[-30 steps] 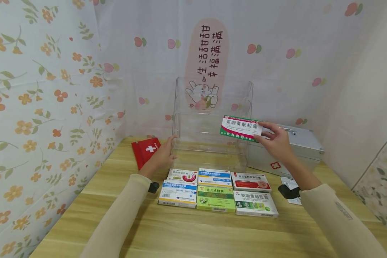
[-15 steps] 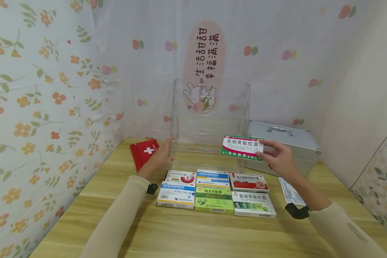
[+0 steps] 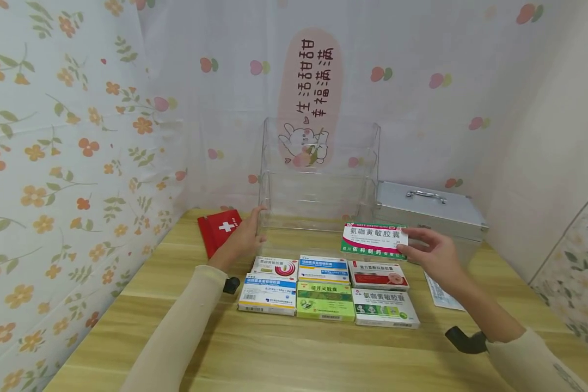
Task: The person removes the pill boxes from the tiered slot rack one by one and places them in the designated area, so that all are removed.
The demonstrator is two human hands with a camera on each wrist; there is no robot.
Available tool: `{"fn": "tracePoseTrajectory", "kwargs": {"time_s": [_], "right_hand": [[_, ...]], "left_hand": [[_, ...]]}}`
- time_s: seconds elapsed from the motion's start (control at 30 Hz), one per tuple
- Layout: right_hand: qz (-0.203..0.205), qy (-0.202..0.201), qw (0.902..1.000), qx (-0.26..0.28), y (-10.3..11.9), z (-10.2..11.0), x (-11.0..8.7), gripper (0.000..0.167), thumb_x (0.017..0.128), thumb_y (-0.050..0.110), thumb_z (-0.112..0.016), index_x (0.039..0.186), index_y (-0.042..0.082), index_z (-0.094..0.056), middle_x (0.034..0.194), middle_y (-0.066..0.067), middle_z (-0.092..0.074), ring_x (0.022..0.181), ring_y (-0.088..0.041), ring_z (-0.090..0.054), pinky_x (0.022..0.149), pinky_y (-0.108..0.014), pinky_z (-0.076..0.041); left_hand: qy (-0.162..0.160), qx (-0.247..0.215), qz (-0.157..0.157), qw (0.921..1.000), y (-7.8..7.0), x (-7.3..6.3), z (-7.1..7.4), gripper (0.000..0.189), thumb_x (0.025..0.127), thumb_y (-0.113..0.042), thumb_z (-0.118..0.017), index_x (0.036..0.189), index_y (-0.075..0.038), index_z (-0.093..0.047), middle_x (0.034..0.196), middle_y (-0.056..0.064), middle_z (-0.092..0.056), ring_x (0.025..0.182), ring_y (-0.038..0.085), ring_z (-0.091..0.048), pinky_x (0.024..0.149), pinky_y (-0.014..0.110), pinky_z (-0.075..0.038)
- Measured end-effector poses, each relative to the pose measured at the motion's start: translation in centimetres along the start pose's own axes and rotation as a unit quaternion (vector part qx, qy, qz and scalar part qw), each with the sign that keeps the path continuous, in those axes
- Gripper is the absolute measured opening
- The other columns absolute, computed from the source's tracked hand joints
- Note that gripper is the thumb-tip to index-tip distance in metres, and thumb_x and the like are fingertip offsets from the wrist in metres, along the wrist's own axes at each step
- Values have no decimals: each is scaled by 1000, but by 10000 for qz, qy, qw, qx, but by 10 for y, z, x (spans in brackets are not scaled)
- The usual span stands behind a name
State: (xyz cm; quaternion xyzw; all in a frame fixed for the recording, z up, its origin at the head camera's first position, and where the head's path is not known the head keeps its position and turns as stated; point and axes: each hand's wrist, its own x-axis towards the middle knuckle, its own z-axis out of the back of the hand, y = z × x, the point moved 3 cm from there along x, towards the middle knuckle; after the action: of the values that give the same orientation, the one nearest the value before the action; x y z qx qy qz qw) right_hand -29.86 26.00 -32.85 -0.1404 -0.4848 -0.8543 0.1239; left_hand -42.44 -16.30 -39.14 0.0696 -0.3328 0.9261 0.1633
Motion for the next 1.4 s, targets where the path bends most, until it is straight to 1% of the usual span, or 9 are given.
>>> {"fn": "tracePoseTrajectory", "kwargs": {"time_s": [0.23, 0.43, 0.53, 0.7, 0.83, 1.0, 1.1, 1.27, 1.4], "right_hand": [[-164, 187, 9997, -77, -7, 1, -14, 49, 94, 26, -69, 133, -2, -57, 129, -25, -56, 95, 1, -65, 74, -26, -58], [-354, 277, 9990, -79, -10, 0, -29, 49, 93, 23, -71, 132, -4, -58, 128, -29, -58, 94, -12, -71, 73, -28, -59], [-526, 365, 9979, -2, -11, -2, -37, 50, 93, 22, -72, 131, -6, -57, 129, -31, -57, 93, -14, -71, 72, -31, -59], [-750, 425, 9962, 116, -15, -3, -49, 48, 93, 18, -71, 130, -7, -56, 127, -33, -57, 88, -13, -71, 71, -33, -60], [-922, 439, 9946, 164, -17, -2, -55, 49, 92, 18, -73, 130, -7, -55, 127, -33, -57, 86, -13, -71, 70, -33, -60], [-1135, 502, 9922, 154, -16, -1, -63, 51, 90, 20, -74, 130, -6, -56, 128, -32, -57, 89, -16, -70, 71, -35, -60], [-1240, 551, 9906, 182, -17, -2, -68, 52, 90, 20, -75, 131, -6, -56, 129, -32, -57, 90, -17, -70, 72, -37, -60], [-1247, 600, 9900, 280, -16, -4, -77, 51, 89, 16, -75, 130, -8, -56, 128, -32, -57, 87, -16, -70, 70, -35, -60], [-1415, 626, 9877, 233, -15, -4, -84, 53, 88, 16, -76, 130, -8, -56, 127, -30, -58, 86, -16, -69, 69, -34, -60]], "left_hand": [[-26, -21, -21, 10000, 1, 1, -1, 86, 90, -8, -72, 153, -25, -16, 136, 18, -50, 123, 36, -52, 96, 54, -50], [-30, -23, -39, 10000, 0, 2, -2, 87, 89, -8, -74, 153, -24, -17, 133, 20, -51, 119, 35, -54, 93, 53, -52], [-31, -31, 22, 10000, 0, 1, -3, 87, 89, -9, -74, 153, -24, -17, 132, 19, -52, 120, 35, -53, 94, 53, -51], [32, 27, 12, 10000, 0, -2, -4, 87, 90, -10, -73, 153, -24, -16, 132, 19, -52, 120, 35, -54, 96, 54, -50], [0, 46, -20, 10000, -1, -3, -3, 86, 90, -10, -73, 153, -24, -16, 132, 19, -52, 120, 35, -54, 97, 55, -49], [-6, -32, 16, 10000, -1, -3, 0, 87, 90, -8, -72, 153, -27, -16, 142, 17, -46, 129, 35, -47, 99, 56, -46], [13, -4, 46, 10000, -1, -2, 0, 88, 89, -8, -72, 153, -28, -16, 144, 16, -44, 131, 35, -45, 100, 55, -46], [47, 4, 50, 10000, -2, -1, 1, 86, 90, -7, -71, 153, -27, -16, 140, 17, -47, 127, 35, -48, 100, 55, -46], [34, -14, 65, 10000, -1, -2, 0, 86, 90, -7, -71, 153, -26, -16, 138, 17, -48, 128, 35, -48, 100, 55, -46]]}}
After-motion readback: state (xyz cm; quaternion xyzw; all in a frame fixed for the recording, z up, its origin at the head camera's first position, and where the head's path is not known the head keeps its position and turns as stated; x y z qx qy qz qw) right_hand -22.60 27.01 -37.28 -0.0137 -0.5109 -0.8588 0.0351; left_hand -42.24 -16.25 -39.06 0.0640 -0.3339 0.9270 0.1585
